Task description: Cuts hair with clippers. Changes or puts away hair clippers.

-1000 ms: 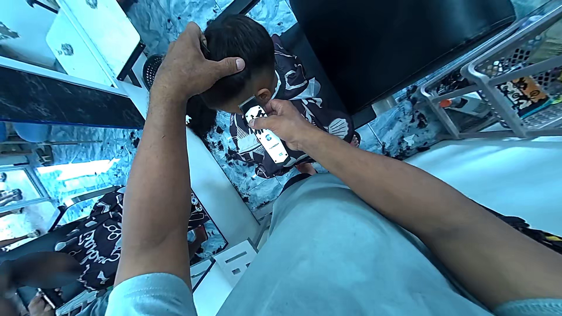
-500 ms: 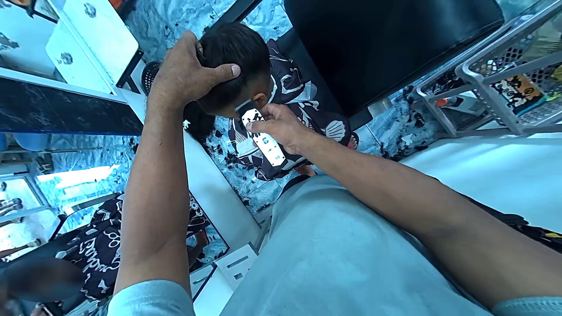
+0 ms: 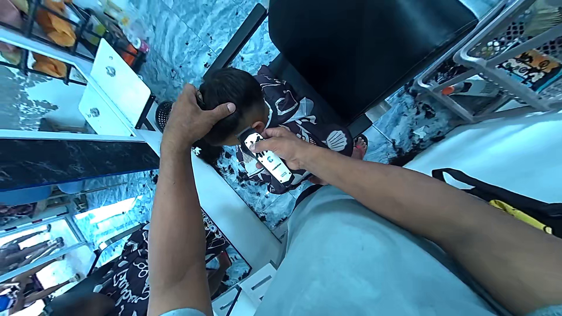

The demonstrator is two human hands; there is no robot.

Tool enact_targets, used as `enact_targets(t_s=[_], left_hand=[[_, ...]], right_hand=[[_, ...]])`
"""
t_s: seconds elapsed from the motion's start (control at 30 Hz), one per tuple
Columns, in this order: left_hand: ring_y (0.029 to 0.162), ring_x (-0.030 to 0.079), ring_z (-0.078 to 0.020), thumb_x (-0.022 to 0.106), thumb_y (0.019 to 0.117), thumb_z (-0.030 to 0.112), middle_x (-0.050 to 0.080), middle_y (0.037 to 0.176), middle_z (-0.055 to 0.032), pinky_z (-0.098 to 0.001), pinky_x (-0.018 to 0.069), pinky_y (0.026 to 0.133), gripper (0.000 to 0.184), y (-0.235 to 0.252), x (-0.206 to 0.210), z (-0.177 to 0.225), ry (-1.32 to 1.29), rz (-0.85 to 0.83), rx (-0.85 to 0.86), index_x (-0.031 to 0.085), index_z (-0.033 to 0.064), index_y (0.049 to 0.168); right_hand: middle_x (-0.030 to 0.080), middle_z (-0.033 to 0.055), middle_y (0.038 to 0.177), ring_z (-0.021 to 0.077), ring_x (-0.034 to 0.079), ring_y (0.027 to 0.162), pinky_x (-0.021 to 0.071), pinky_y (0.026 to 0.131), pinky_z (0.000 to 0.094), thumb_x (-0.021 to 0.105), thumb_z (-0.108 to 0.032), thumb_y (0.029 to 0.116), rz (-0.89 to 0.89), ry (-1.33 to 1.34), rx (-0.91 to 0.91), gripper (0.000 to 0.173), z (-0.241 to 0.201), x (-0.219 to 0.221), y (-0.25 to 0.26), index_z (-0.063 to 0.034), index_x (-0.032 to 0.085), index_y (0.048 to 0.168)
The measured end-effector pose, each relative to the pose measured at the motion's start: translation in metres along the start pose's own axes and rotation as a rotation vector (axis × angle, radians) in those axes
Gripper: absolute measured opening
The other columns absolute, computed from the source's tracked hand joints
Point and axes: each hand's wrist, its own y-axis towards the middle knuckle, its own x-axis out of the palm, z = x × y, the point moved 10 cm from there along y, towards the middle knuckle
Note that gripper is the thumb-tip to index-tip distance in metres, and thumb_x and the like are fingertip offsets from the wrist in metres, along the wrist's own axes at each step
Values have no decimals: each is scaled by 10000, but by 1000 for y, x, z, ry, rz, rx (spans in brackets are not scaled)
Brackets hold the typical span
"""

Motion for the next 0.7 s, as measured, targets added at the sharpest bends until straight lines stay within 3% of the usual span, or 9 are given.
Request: enact_targets(t_s=[0.17,0.5,0.7], left_hand=[[970,650,-329,773,736,727,649,1023,-161,-614,511,852,841,3,-1,3,12,3,2,532,61,1189],[953,631,-309,787,739,706,628,1012,-154,-586,503,842,821,6,1,4,-14,-5,22,522,51,1156],[946,648,-297,791,726,714,643,1006,-141,-578,521,841,837,6,1,2,-28,-11,18,527,52,1166]], right_hand=[[692,211,968,327,722,718,639,612,476,709,-190,952,-16,51,34,357,5,1,0,-13,574,1231],[687,214,973,315,719,719,639,617,447,723,-137,935,-23,38,0,358,2,-3,1,4,568,1225],[677,218,999,326,721,786,648,711,488,773,-96,888,18,-99,-69,361,-9,-4,2,35,588,1169]])
